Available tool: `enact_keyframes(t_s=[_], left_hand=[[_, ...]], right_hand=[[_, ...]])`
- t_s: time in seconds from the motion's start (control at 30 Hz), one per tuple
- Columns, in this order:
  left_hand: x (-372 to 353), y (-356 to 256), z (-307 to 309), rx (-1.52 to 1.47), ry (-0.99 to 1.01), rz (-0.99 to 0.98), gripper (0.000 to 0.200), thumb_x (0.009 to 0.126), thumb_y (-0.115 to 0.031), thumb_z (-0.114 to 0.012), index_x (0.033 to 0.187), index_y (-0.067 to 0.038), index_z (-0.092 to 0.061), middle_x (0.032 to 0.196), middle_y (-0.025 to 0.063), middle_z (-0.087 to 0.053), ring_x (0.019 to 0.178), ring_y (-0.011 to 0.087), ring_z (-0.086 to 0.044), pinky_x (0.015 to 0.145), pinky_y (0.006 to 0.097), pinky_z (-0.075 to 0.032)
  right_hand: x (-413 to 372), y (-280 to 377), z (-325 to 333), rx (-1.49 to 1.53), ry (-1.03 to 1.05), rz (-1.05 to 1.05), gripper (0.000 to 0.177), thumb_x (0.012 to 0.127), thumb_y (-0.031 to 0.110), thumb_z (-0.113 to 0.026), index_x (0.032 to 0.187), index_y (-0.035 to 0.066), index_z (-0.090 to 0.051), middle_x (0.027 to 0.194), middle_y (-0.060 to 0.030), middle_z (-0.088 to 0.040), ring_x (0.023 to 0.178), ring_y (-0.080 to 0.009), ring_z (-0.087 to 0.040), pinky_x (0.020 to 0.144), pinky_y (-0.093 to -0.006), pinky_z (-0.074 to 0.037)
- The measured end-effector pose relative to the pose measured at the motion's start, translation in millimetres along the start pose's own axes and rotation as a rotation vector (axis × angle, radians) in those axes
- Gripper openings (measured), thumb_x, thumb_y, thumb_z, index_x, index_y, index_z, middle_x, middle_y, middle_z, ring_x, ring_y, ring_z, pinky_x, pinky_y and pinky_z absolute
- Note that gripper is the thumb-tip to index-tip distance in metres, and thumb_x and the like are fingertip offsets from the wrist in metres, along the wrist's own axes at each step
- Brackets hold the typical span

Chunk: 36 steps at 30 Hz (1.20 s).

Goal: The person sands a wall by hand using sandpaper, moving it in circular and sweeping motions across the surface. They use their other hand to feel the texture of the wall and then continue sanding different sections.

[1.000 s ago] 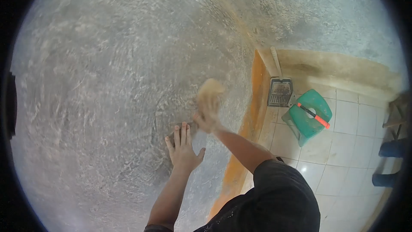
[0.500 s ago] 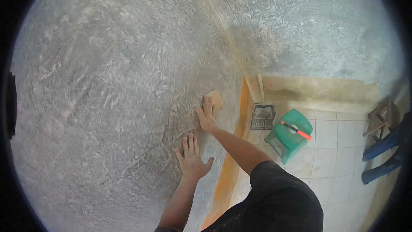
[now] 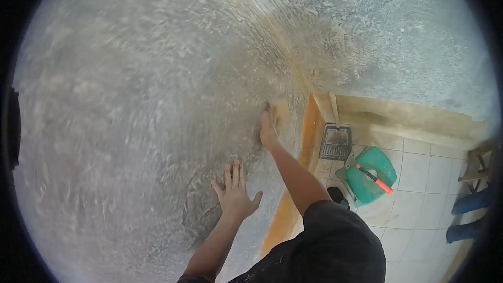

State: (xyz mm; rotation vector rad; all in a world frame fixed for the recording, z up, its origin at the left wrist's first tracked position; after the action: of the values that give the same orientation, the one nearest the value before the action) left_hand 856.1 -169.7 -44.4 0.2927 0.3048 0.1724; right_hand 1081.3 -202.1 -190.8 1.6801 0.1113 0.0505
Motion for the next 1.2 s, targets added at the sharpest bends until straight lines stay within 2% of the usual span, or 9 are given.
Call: enact_keyframes(t_s=[0.13, 0.23, 0.33, 0.43, 0.53, 0.63, 0.73, 1.03, 1.2], left_hand=[[48.5, -20.0, 31.1, -0.004, 0.012, 0.015, 0.106, 0.083, -0.056, -0.063, 0.157, -0.002, -0.010, 0.166, 0.0090, -0.002, 0.153, 0.0312, 0.003, 0.110, 0.0748, -0.007], [70.8, -29.0, 44.1, -0.009, 0.010, 0.018, 0.106, 0.083, -0.057, -0.063, 0.157, -0.002, -0.010, 0.166, 0.0092, -0.001, 0.152, 0.0322, 0.004, 0.108, 0.0772, -0.007], [87.6, -36.6, 47.9, 0.012, 0.025, 0.008, 0.105, 0.083, -0.058, -0.062, 0.157, -0.002, -0.011, 0.166, 0.0093, 0.000, 0.152, 0.0338, 0.005, 0.106, 0.0792, -0.006], [106.6, -45.6, 45.0, 0.018, 0.053, 0.007, 0.105, 0.084, -0.058, -0.061, 0.157, -0.002, -0.012, 0.166, 0.0097, 0.001, 0.152, 0.0351, 0.005, 0.105, 0.0799, -0.005], [124.5, -56.9, 45.1, -0.004, 0.095, 0.013, 0.105, 0.084, -0.059, -0.061, 0.156, -0.001, -0.012, 0.166, 0.0102, 0.001, 0.152, 0.0362, 0.006, 0.105, 0.0798, -0.004], [137.5, -64.6, 44.0, 0.004, 0.109, 0.001, 0.104, 0.085, -0.060, -0.060, 0.156, -0.001, -0.012, 0.166, 0.0106, 0.002, 0.151, 0.0375, 0.007, 0.105, 0.0797, -0.004], [147.6, -68.1, 40.6, 0.024, 0.105, -0.013, 0.104, 0.085, -0.060, -0.059, 0.156, -0.001, -0.011, 0.166, 0.0107, 0.002, 0.151, 0.0385, 0.008, 0.105, 0.0800, -0.004], [163.3, -76.5, 37.5, 0.022, 0.138, -0.046, 0.104, 0.086, -0.060, -0.058, 0.156, 0.000, -0.011, 0.166, 0.0114, 0.003, 0.151, 0.0387, 0.009, 0.105, 0.0799, -0.004], [165.1, -77.3, 37.5, 0.026, 0.161, -0.044, 0.105, 0.086, -0.061, -0.057, 0.157, -0.001, -0.009, 0.166, 0.0123, 0.004, 0.151, 0.0386, 0.010, 0.106, 0.0790, -0.003]], right_hand=[[4.4, 92.9, 8.4, -0.258, 0.068, 0.332, 0.062, 0.105, 0.038, -0.027, 0.158, 0.008, -0.013, 0.165, -0.0189, -0.002, 0.150, -0.0440, 0.002, 0.121, -0.0484, -0.002], [-17.1, 20.6, 12.3, -0.359, 0.044, 0.699, 0.063, 0.105, 0.036, -0.031, 0.158, 0.007, -0.013, 0.164, -0.0201, -0.002, 0.149, -0.0456, 0.002, 0.121, -0.0513, -0.002], [29.4, -53.7, 28.2, -0.148, -0.035, 0.065, 0.065, 0.103, 0.035, -0.037, 0.157, 0.006, -0.016, 0.164, -0.0213, -0.005, 0.149, -0.0452, 0.004, 0.120, -0.0533, 0.000], [87.7, -28.0, 48.2, 0.056, -0.061, 0.083, 0.067, 0.103, 0.039, -0.037, 0.157, 0.007, -0.016, 0.164, -0.0207, -0.005, 0.149, -0.0456, 0.005, 0.120, -0.0525, 0.001], [75.5, 34.8, 47.3, -0.173, 0.023, 0.314, 0.066, 0.105, 0.043, -0.027, 0.158, 0.006, -0.014, 0.164, -0.0195, -0.005, 0.150, -0.0406, 0.007, 0.121, -0.0468, 0.003], [41.9, -3.0, 43.6, -0.408, 0.069, 0.564, 0.066, 0.105, 0.044, -0.021, 0.158, 0.006, -0.009, 0.165, -0.0191, -0.002, 0.151, -0.0387, 0.009, 0.121, -0.0459, 0.004], [81.1, -79.6, 55.9, -0.169, 0.016, -0.002, 0.066, 0.104, 0.042, -0.025, 0.158, 0.008, -0.008, 0.165, -0.0192, 0.000, 0.150, -0.0399, 0.011, 0.120, -0.0516, 0.006], [83.0, -19.6, 61.1, -0.263, 0.063, 0.359, 0.070, 0.105, 0.049, -0.021, 0.158, 0.006, -0.007, 0.164, -0.0188, -0.002, 0.152, -0.0348, 0.007, 0.121, -0.0462, 0.004], [150.1, -50.3, 75.6, -0.060, -0.086, -0.075, 0.071, 0.103, 0.052, -0.025, 0.159, 0.011, -0.011, 0.164, -0.0191, -0.005, 0.151, -0.0390, 0.006, 0.120, -0.0485, 0.003]])
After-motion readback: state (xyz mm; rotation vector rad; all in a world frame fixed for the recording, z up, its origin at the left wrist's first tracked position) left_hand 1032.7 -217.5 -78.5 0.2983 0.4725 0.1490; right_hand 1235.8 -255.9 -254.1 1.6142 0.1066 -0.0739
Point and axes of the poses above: each hand's wrist, its own x-axis towards the middle knuckle, its own z-axis out of the back of the hand, y = z × x, the point moved 4 cm from there along x, towards the middle knuckle
